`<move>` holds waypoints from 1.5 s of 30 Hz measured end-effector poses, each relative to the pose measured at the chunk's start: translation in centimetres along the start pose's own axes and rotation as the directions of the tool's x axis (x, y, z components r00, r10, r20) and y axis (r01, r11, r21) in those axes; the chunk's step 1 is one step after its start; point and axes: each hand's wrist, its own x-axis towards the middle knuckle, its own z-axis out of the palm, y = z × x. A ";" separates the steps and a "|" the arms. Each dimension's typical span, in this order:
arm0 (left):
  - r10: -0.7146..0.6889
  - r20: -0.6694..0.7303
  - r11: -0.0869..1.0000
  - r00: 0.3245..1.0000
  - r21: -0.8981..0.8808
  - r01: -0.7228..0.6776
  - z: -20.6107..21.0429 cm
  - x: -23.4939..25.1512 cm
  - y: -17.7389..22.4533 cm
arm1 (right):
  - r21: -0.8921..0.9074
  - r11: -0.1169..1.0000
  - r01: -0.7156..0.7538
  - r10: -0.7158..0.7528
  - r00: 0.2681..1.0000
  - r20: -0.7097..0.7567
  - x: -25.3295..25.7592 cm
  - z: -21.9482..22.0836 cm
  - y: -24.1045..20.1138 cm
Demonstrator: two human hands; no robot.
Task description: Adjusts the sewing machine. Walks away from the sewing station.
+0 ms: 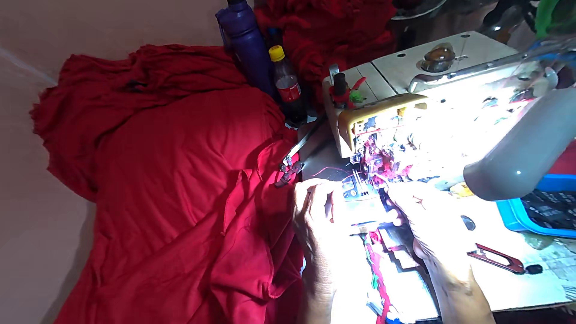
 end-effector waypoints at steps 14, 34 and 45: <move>-0.022 -0.002 1.000 1.000 0.003 0.022 0.0 -0.1 0.1 | 0.008 1.000 0.012 -0.012 1.000 0.022 0.0 -0.1 -0.2; -0.010 -0.019 1.000 1.000 -0.006 0.010 0.2 -0.1 -0.1 | -0.029 0.999 0.028 -0.032 0.992 -0.121 0.1 -0.3 0.3; 0.039 -0.018 0.996 0.999 -0.082 -0.040 -0.3 0.1 0.2 | 0.006 0.981 0.196 -0.196 0.979 0.052 -2.0 -2.0 -0.5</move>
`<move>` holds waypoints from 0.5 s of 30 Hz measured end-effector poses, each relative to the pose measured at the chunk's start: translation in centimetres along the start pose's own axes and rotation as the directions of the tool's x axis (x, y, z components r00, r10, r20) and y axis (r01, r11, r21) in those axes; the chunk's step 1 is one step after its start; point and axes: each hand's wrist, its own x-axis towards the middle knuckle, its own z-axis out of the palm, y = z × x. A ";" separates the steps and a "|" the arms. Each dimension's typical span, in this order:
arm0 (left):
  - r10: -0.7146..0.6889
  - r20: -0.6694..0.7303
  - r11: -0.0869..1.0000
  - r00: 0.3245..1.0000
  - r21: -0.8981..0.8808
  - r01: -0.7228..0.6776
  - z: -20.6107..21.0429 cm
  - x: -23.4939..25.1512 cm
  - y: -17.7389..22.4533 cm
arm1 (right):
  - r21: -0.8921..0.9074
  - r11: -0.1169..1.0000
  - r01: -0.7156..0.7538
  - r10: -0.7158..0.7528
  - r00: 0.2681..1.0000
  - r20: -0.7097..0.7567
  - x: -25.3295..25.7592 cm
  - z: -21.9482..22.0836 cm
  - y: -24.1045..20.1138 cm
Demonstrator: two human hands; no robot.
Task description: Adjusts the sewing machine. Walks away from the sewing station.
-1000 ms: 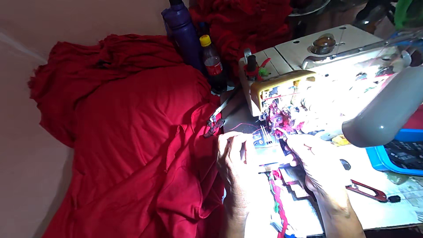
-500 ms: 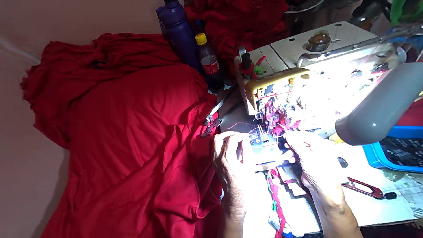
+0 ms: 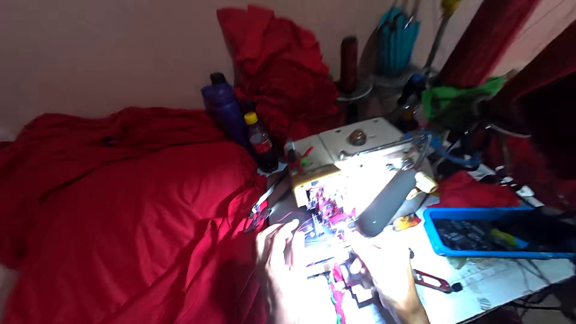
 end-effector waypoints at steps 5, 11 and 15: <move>0.110 0.163 0.984 0.981 0.118 -0.130 -1.2 -1.3 3.7 | -0.030 0.982 0.187 -0.183 0.979 0.085 -2.3 -1.7 -2.4; 0.056 0.222 0.995 0.973 -0.098 -0.035 -0.5 -3.0 4.6 | -0.136 0.975 0.179 -0.154 0.972 0.175 -2.9 -4.0 -3.6; -0.008 0.320 0.998 0.947 -0.049 0.025 -1.7 -3.1 5.0 | -0.205 0.952 0.227 -0.211 0.973 0.096 -1.9 -7.0 -4.4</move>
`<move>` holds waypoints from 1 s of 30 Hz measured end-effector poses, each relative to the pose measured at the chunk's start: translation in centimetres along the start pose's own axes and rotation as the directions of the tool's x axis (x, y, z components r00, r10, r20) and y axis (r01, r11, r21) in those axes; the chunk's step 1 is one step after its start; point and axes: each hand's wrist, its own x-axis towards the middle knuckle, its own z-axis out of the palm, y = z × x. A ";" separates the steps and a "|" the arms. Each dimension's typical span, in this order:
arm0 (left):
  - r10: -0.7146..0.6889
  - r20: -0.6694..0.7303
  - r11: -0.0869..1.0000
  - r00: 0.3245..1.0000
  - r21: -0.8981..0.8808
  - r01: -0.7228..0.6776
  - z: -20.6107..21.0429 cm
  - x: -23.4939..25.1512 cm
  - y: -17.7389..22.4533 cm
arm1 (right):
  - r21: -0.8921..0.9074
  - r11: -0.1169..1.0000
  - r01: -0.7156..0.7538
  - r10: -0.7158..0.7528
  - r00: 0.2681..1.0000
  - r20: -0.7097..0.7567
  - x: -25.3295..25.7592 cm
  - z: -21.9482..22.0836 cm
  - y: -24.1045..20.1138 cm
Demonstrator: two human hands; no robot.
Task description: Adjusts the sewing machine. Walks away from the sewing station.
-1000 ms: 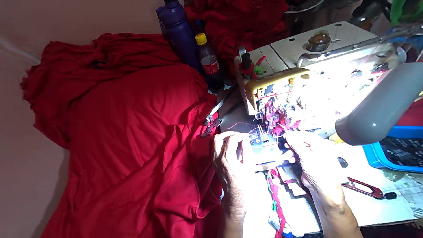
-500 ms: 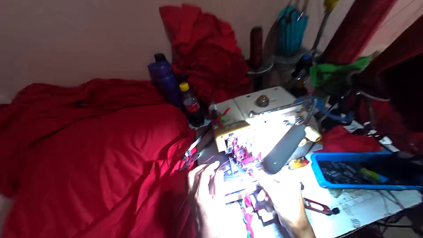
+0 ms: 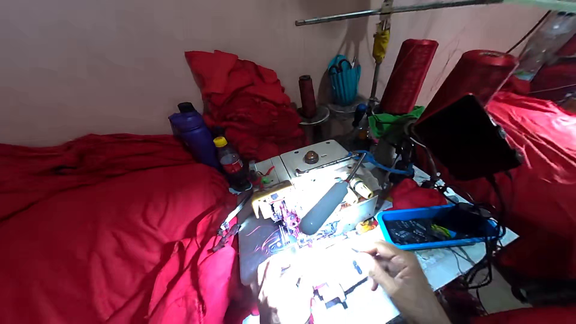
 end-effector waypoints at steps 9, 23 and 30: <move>-0.004 0.043 0.994 0.999 0.109 0.000 0.1 0.0 -0.3 | -0.864 0.465 0.195 -0.633 0.755 -0.170 6.7 -7.7 -2.2; -0.011 0.058 0.991 0.998 0.136 0.003 -0.2 0.3 0.2 | -0.890 0.456 -0.001 -0.470 0.849 -0.241 8.6 -7.4 -1.3; 0.006 0.021 0.992 1.000 0.129 -0.009 0.2 0.3 -0.4 | -0.884 0.466 0.032 -0.501 0.834 -0.233 9.0 -7.8 -0.5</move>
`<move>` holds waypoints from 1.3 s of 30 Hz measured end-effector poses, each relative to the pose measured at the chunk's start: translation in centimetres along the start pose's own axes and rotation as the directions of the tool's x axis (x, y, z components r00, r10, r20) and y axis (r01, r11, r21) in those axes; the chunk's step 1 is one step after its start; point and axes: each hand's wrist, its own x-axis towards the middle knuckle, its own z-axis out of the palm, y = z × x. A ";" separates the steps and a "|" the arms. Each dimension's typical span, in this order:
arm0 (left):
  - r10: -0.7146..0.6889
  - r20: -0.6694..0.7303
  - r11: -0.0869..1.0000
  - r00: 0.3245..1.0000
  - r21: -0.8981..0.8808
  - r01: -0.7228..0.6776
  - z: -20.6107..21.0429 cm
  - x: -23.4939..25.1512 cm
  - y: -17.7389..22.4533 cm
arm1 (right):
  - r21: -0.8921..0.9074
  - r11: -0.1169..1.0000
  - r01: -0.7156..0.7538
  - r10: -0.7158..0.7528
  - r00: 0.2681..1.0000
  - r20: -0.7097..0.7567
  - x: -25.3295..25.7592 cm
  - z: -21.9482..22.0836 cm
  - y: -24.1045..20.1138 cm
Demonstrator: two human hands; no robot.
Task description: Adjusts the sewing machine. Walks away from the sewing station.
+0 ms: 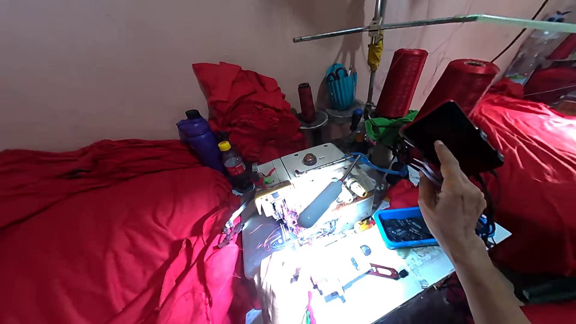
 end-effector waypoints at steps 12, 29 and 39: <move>0.058 -0.016 0.998 0.998 -0.004 -0.058 -0.3 0.1 0.1 | 0.041 0.998 -0.043 0.040 0.997 0.063 0.0 -0.5 -0.7; 0.064 -0.069 0.998 0.996 -0.005 -0.065 0.7 0.1 -0.8 | 0.103 0.995 -0.010 0.010 1.000 0.009 -0.4 0.2 0.3; 0.078 -0.111 0.997 0.991 -0.016 -0.080 1.0 -0.1 -1.0 | 0.119 0.993 -0.016 0.012 0.999 0.034 -0.7 0.0 0.8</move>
